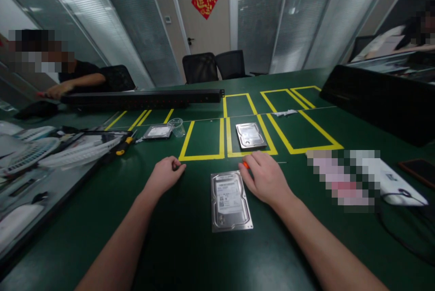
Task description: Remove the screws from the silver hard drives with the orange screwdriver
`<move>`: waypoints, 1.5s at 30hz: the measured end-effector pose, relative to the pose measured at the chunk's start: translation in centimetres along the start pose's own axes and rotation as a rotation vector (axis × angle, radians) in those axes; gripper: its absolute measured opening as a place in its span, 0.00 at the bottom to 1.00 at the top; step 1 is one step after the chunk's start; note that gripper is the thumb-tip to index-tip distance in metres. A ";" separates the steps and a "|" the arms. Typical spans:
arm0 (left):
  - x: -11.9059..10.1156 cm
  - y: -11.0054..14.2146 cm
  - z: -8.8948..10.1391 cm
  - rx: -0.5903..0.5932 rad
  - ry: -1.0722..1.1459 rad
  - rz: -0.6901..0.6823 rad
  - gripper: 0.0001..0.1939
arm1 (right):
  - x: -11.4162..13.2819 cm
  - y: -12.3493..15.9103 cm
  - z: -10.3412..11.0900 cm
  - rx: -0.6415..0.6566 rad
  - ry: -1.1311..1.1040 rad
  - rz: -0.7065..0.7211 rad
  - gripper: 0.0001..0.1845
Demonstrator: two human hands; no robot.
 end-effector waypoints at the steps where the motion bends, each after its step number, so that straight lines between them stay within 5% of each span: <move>1: 0.0 -0.1 -0.3 0.004 -0.007 0.001 0.11 | 0.0 0.0 0.1 -0.010 0.014 -0.003 0.11; 16: -0.8 0.0 -0.8 -0.029 0.005 0.005 0.08 | -1.0 0.3 0.2 0.002 -0.062 -0.082 0.12; 25: -2.3 0.4 0.4 -0.088 0.092 -0.116 0.08 | -1.3 0.2 0.4 -0.017 -0.065 -0.108 0.14; 29: -5.3 1.5 0.5 -0.050 0.254 -0.242 0.08 | -1.4 0.2 0.5 -0.010 -0.072 -0.120 0.13; 38: -16.9 3.6 -3.2 0.181 0.408 -0.599 0.05 | -2.1 0.3 0.9 -0.039 -0.096 -0.144 0.12; 45: -20.2 4.0 -6.1 0.244 0.215 -0.694 0.06 | -2.4 0.2 1.0 -0.053 -0.129 -0.163 0.11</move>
Point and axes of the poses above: each hand's wrist, its own y-axis away from the middle knuckle, its own z-axis out of the back of the hand, x = y × z, the point moved 9 cm from there along -y, towards the middle knuckle, and after that the axes turned 5 degrees about y, right-handed, at the moved point
